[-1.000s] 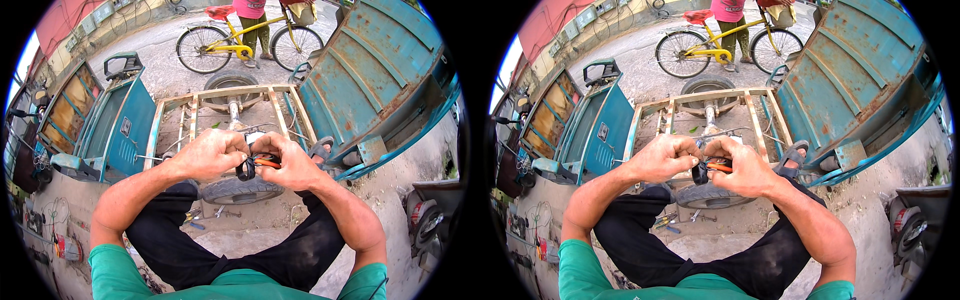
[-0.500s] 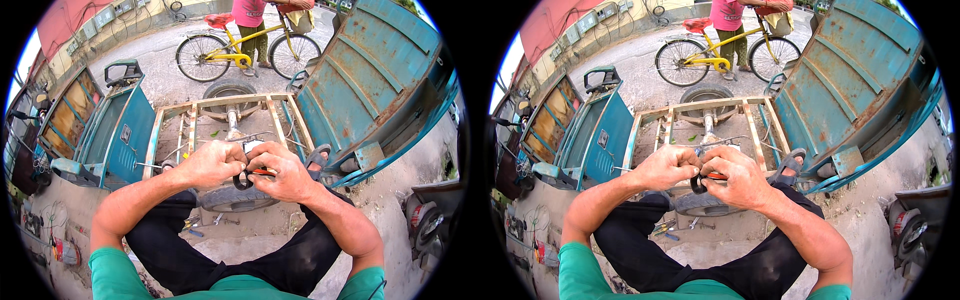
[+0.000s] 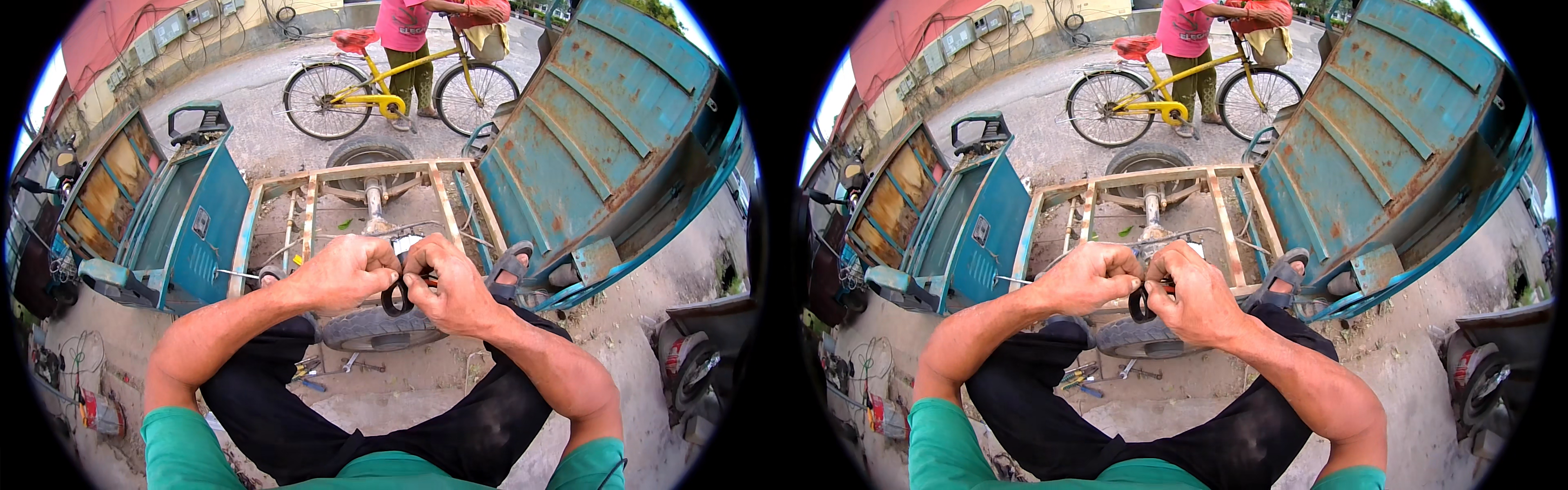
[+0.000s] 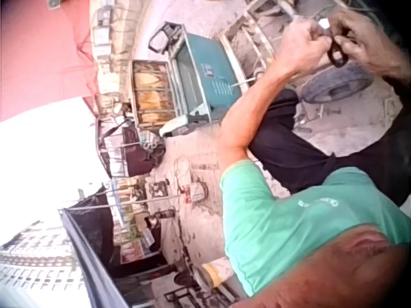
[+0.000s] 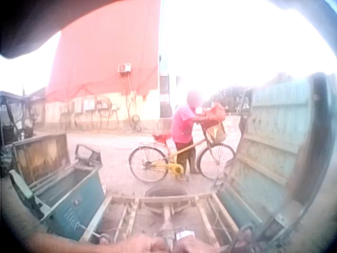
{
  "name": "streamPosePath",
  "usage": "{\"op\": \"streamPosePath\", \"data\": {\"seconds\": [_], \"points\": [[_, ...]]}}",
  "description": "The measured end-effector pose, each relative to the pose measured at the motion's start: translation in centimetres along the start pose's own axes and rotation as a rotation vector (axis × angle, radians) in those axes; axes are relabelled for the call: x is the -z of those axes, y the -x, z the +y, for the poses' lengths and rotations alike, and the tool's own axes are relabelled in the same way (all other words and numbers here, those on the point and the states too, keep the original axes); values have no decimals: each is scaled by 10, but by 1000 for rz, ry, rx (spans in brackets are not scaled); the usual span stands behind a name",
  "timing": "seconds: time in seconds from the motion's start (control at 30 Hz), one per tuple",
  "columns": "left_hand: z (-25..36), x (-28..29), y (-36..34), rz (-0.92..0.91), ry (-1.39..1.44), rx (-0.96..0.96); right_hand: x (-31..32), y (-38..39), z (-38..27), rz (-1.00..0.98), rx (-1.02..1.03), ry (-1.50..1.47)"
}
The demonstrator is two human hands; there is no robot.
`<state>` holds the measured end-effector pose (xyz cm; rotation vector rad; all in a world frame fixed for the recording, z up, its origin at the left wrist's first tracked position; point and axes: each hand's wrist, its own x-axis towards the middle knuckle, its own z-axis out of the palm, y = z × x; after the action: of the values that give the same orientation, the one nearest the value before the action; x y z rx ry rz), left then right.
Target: The person sits on the ground and works on the electrical wiring of a teal three-wheeled vehicle frame. They strip wire ends, twist connections, and wrap them with black electrical tape. A yellow bicycle and a bystander are visible nearby.
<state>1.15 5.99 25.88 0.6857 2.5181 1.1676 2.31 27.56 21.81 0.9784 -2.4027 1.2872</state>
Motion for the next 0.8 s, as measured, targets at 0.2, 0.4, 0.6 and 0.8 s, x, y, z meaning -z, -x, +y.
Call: {"op": "streamPosePath", "data": {"seconds": [0.2, 0.4, 0.6, 0.8], "points": [[-16, 0, 0, -15, 162, -1, -1, -3, -2, -60, -180, -205], [-20, 6, -1, -20, 255, 9, 7, -2, 12, -113, 121, -257], [-13, 7, 0, -30, 244, 35, 4, 2, 9, -142, -188, -393], [-15, 5, 1, -100, 249, 12, 16, -4, 1, -321, -238, -224]]}}
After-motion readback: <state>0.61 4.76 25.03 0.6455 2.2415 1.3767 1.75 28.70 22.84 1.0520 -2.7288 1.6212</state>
